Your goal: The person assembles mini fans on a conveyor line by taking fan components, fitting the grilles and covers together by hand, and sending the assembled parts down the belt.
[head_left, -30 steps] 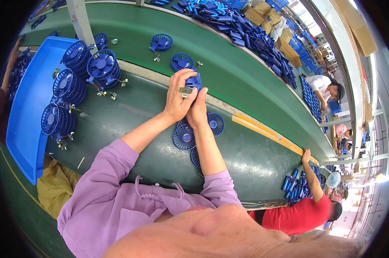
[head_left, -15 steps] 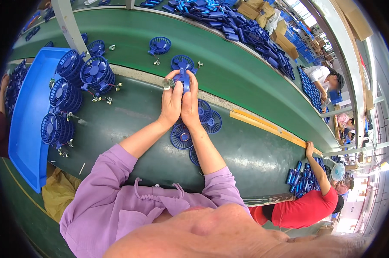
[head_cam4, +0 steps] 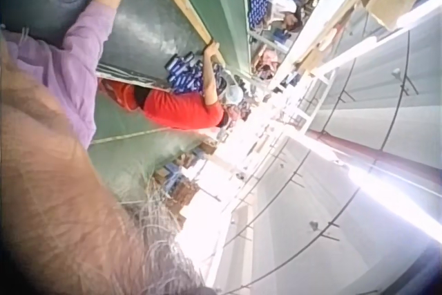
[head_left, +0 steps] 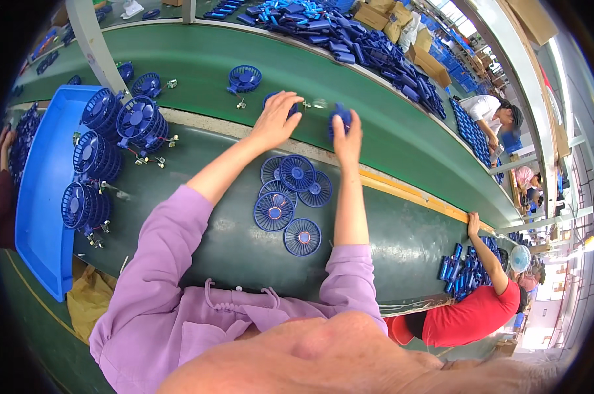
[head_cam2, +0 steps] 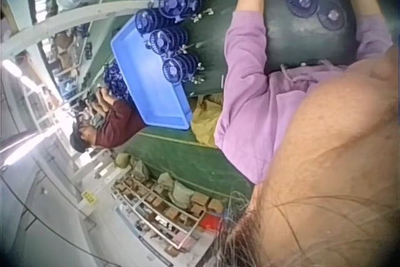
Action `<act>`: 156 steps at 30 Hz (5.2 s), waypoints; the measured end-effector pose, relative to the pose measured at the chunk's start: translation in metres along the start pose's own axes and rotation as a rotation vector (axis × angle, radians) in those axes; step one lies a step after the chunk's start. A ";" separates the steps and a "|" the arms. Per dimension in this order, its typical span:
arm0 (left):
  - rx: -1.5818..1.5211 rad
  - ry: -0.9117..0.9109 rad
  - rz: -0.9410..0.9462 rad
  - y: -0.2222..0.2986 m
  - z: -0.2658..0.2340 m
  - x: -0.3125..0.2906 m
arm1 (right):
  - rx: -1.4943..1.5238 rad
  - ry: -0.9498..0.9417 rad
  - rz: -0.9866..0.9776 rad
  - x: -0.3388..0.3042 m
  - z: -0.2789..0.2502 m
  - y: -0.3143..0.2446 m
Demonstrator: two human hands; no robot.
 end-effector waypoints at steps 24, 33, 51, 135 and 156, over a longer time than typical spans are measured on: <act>-1.004 0.434 -0.666 -0.046 -0.014 -0.048 | 0.550 -0.289 -0.098 -0.078 0.022 -0.079; -1.460 0.501 -0.709 -0.036 -0.019 -0.065 | 1.103 -0.444 0.167 -0.071 0.023 -0.075; -1.900 0.204 -0.922 -0.002 0.028 -0.071 | -0.184 -0.165 -0.515 -0.094 0.035 -0.114; -0.441 0.196 -0.183 0.028 -0.018 -0.036 | 0.349 -0.209 -0.092 -0.061 0.044 -0.065; 0.294 -0.028 -0.322 -0.093 -0.090 0.005 | -0.423 -0.641 -0.759 -0.196 0.015 -0.113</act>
Point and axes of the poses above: each hand's wrist, its own x-axis towards the middle knuckle, its own z-axis out of the palm, y = z × x, the point moved 7 cm from there along x, towards the middle knuckle, and after that the axes turned 13 degrees about -x, right-handed, at the moved point
